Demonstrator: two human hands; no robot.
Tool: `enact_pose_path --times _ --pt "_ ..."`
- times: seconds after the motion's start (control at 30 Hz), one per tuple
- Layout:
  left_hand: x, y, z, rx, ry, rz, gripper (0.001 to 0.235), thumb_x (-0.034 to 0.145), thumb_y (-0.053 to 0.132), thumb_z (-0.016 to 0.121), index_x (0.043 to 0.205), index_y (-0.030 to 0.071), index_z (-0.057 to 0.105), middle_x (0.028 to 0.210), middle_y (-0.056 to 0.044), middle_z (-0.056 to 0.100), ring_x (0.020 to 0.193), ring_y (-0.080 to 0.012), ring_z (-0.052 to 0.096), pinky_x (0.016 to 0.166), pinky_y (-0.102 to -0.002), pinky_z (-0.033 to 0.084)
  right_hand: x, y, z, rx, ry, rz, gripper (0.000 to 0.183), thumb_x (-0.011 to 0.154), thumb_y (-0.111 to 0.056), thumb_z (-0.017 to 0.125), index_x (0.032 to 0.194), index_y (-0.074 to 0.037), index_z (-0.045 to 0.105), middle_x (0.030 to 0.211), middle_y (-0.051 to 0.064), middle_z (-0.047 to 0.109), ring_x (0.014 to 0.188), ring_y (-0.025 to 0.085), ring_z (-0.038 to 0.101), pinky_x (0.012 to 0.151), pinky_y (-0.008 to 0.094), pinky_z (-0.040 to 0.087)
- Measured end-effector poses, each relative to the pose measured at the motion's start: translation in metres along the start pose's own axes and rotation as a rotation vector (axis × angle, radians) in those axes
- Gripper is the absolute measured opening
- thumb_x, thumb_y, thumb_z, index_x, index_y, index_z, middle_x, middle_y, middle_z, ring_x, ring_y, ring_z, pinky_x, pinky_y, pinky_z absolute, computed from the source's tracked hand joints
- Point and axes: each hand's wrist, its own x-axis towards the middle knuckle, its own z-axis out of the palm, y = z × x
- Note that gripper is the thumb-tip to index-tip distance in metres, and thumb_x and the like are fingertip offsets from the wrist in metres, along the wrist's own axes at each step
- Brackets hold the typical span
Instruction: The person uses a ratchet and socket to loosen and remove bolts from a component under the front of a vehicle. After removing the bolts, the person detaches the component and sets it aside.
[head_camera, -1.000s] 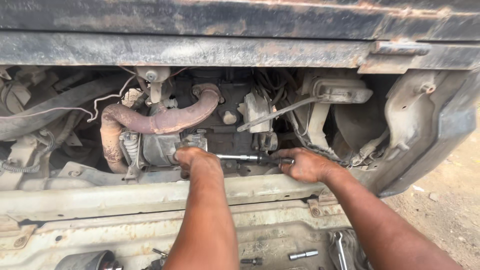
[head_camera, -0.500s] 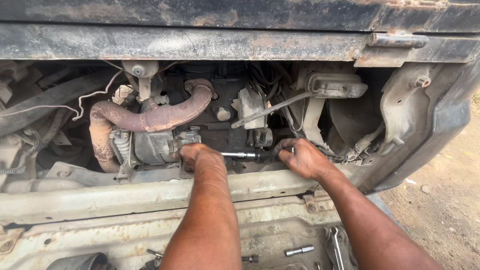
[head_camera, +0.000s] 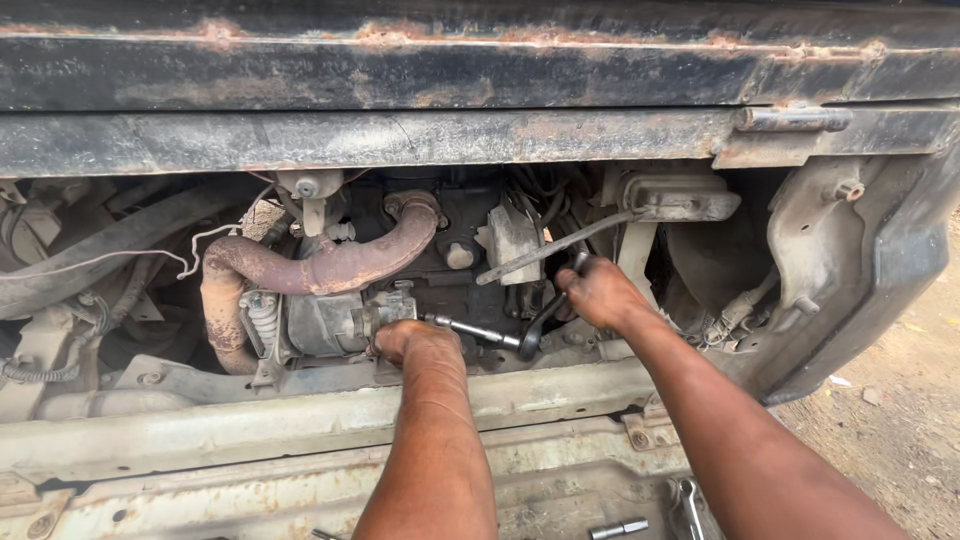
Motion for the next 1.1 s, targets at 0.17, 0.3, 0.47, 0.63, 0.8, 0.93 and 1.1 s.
enact_pose_path --times 0.17,0.3,0.47,0.63,0.8,0.93,1.1 --pt "0.035 0.000 0.009 0.026 -0.015 -0.014 0.043 0.100 0.038 0.063 0.140 0.024 0.067 0.149 -0.003 0.060 0.140 -0.0245 0.053 0.118 -0.049 0.034 0.027 0.005 -0.004 -0.128 0.025 -0.195 0.053 0.101 -0.044 0.052 0.120 0.003 0.067 0.119 0.027 0.070 0.116 0.037 0.067 0.104 0.045 0.051" --pt "0.050 0.002 0.018 0.030 -0.030 -0.005 0.042 0.098 0.037 0.065 0.137 0.023 0.070 0.143 -0.004 0.065 0.134 -0.0241 0.059 0.113 -0.046 0.040 0.035 0.006 -0.012 -0.219 -0.051 -0.135 0.060 0.106 -0.050 0.046 0.122 0.005 0.063 0.118 0.026 0.071 0.116 0.035 0.068 0.103 0.044 0.050" --pt "0.053 0.001 0.016 0.002 -0.016 0.002 0.042 0.098 0.036 0.064 0.135 0.020 0.072 0.141 -0.007 0.067 0.136 -0.0273 0.059 0.114 -0.049 0.035 0.045 -0.006 -0.021 -0.215 -0.126 -0.249 0.045 0.102 -0.041 0.045 0.124 -0.010 0.069 0.114 0.014 0.077 0.113 0.027 0.069 0.103 0.042 0.051" --pt "0.047 0.002 0.015 -0.014 -0.023 0.007 0.045 0.100 0.036 0.063 0.140 0.016 0.067 0.148 -0.010 0.059 0.141 -0.0312 0.051 0.116 -0.056 0.031 0.063 -0.003 -0.013 -0.352 -0.161 -0.221 0.038 0.103 -0.027 0.041 0.123 -0.011 0.068 0.109 0.016 0.080 0.110 0.023 0.073 0.105 0.041 0.052" --pt "0.029 -0.004 0.008 -0.018 -0.006 0.041 0.043 0.098 0.030 0.065 0.140 0.019 0.067 0.149 -0.009 0.061 0.142 -0.0294 0.053 0.118 -0.052 0.034 0.080 0.000 -0.002 -0.346 -0.182 -0.143 0.037 0.104 -0.022 0.041 0.116 -0.005 0.072 0.104 0.011 0.078 0.104 0.022 0.076 0.098 0.039 0.058" --pt "0.011 -0.005 0.001 0.026 0.002 0.070 0.045 0.097 0.027 0.067 0.141 0.019 0.065 0.152 -0.010 0.057 0.145 -0.0302 0.049 0.121 -0.051 0.031 0.084 -0.002 0.005 -0.112 -0.270 0.018 0.041 0.111 -0.024 0.030 0.119 -0.002 0.063 0.097 0.010 0.080 0.094 0.022 0.080 0.091 0.037 0.065" --pt "0.001 -0.007 -0.002 0.092 0.008 0.100 0.050 0.094 0.028 0.073 0.142 0.018 0.064 0.153 -0.014 0.053 0.145 -0.0335 0.046 0.122 -0.051 0.029 0.078 -0.008 0.015 -0.185 -0.179 0.066 0.042 0.110 -0.026 0.036 0.114 0.001 0.069 0.099 0.017 0.076 0.096 0.026 0.077 0.092 0.043 0.063"
